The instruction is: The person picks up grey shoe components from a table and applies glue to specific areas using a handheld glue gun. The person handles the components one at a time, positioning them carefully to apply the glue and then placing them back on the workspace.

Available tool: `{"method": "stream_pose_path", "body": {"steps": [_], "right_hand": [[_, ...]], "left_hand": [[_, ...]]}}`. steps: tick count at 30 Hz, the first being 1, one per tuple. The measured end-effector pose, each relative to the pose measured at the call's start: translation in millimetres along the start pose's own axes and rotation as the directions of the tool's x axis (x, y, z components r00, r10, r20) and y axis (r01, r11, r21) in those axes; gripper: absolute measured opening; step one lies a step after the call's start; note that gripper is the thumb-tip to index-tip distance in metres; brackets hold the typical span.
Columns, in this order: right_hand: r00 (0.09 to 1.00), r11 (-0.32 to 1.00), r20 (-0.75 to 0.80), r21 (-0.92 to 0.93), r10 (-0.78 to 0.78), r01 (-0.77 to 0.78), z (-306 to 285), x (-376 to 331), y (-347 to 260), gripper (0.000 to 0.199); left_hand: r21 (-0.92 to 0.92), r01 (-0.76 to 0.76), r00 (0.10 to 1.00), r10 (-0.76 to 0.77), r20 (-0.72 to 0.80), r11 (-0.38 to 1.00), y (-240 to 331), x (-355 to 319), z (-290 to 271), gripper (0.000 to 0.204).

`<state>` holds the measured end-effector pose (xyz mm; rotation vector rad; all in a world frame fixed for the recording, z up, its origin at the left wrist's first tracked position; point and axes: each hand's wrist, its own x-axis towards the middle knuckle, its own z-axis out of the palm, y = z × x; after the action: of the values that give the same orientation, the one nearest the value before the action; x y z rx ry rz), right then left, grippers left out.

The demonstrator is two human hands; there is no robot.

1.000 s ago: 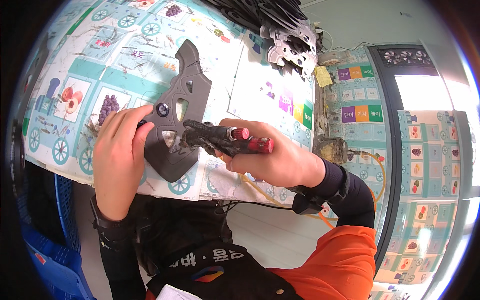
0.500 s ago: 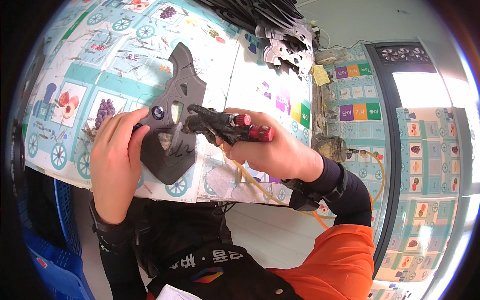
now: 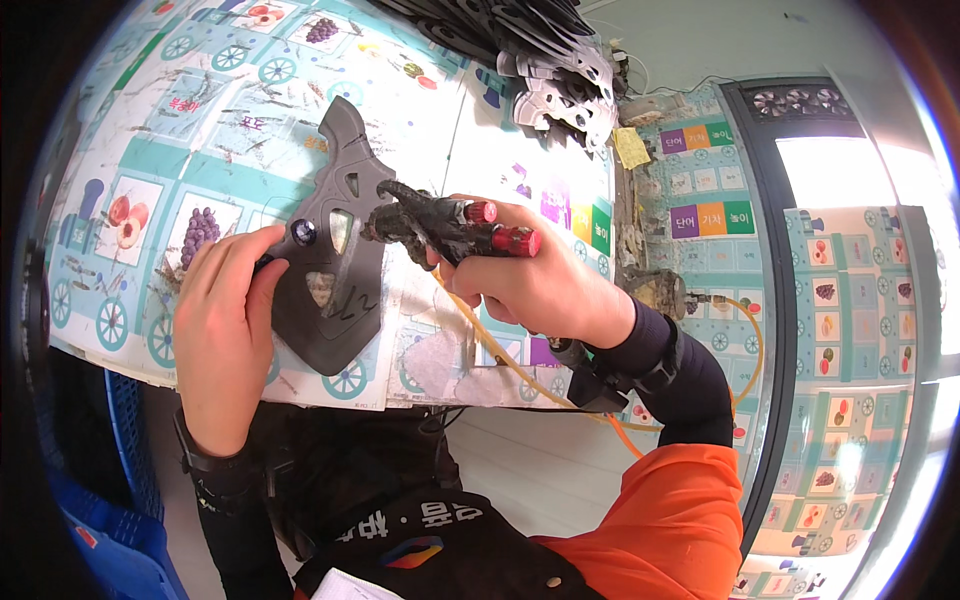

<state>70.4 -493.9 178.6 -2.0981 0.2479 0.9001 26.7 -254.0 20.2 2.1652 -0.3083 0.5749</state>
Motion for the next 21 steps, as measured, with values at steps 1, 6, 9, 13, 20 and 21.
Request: {"method": "stream_pose_path", "body": {"steps": [1, 6, 9, 13, 20, 21], "right_hand": [[1.000, 1.000, -0.002, 0.000, 0.001, -0.001, -1.2, 0.6, 0.6, 0.022], [0.987, 0.976, 0.003, -0.148, -0.158, 0.157, -7.7, 7.7, 13.6, 0.020], [0.970, 0.962, -0.005, -0.133, -0.243, 0.240, -7.0, 12.1, 18.0, 0.016], [0.982, 0.960, 0.029, -0.204, -0.188, 0.190, -12.6, 12.7, 12.7, 0.019], [0.987, 0.975, 0.002, -0.153, -0.162, 0.160, -14.9, 18.8, 10.0, 0.017], [0.988, 0.978, -0.009, -0.143, -0.155, 0.152, -14.5, 19.6, 9.4, 0.017]], "left_hand": [[-0.004, -0.002, 1.000, 0.002, -0.004, 1.000, 0.1, 0.1, 0.5, 0.027], [0.006, 0.002, 1.000, -0.002, -0.002, 1.000, 1.0, 0.8, -1.5, 0.027], [0.012, 0.006, 1.000, -0.006, 0.003, 1.000, 1.1, 0.5, -2.8, 0.027], [0.002, 0.014, 1.000, -0.014, 0.004, 1.000, 0.3, 0.1, 1.0, 0.026], [-0.003, 0.015, 1.000, -0.015, 0.004, 1.000, 0.9, 1.2, -1.3, 0.026], [-0.005, 0.018, 1.000, -0.018, 0.004, 1.000, 1.1, 1.1, -1.6, 0.026]]}}
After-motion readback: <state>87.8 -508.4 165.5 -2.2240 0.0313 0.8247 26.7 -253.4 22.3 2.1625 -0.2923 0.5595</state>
